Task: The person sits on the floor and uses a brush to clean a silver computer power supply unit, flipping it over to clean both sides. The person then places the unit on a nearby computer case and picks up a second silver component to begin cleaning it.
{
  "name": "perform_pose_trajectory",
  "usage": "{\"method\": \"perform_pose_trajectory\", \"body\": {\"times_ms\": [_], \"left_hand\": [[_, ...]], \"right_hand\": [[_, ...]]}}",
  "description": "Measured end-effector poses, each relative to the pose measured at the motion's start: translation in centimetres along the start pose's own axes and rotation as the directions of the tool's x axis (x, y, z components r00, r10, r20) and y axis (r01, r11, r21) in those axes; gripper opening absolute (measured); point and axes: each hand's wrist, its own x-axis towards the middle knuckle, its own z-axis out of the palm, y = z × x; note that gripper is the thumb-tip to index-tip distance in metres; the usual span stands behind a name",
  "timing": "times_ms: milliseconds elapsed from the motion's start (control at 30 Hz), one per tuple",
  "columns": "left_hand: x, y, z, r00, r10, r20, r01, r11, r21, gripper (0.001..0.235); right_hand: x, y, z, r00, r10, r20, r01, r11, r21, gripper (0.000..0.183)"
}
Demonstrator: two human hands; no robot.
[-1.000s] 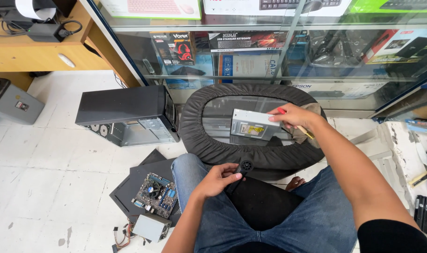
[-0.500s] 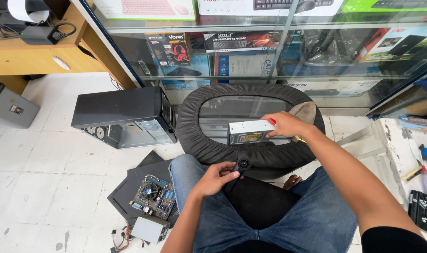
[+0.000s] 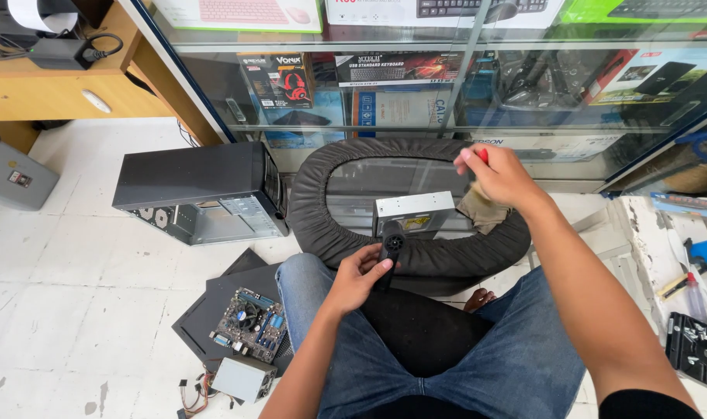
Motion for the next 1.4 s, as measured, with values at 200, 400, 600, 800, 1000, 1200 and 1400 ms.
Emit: {"method": "perform_pose_trajectory", "body": {"times_ms": [200,400,600,800,1000,1200,1400], "left_hand": [[0.0,-2.0,0.6,0.999,0.032,-0.032,-0.034,0.998,-0.044,0.061],[-0.2,-2.9,-0.3,0.999,0.029,-0.043,-0.028,0.999,0.015,0.061],[-0.5,-1.8,0.3,1.000,0.017,-0.021,-0.017,1.000,0.013,0.064],[-0.7,-1.6,-0.3,1.000,-0.013,-0.026,0.012,1.000,-0.002,0.063],[0.0,-2.8,0.1,1.000,0.000,-0.007,0.000,1.000,0.013,0.066],[0.1,-2.3,0.1,1.000,0.012,-0.026,-0.012,1.000,-0.027,0.063],[0.7,-2.5,-1.0,0.998,0.029,-0.053,-0.030,0.999,-0.012,0.063]], "right_hand": [[3.0,0.0,5.2,0.974,-0.154,-0.167,0.161,0.987,0.026,0.036],[3.4,-3.3,10.1,0.993,0.082,-0.082,-0.021,0.821,0.571,0.037],[3.3,-1.2,10.6,0.990,0.107,-0.088,-0.055,0.886,0.460,0.021],[1.5,1.4,5.7,0.941,-0.033,-0.337,-0.089,0.936,-0.341,0.031],[2.5,-1.0,12.7,0.965,-0.163,-0.205,0.169,0.986,0.010,0.016],[4.5,-1.2,14.1,0.988,0.091,-0.127,-0.029,0.906,0.423,0.013],[4.0,4.5,7.6,0.918,0.118,-0.380,-0.202,0.961,-0.190,0.022]]}}
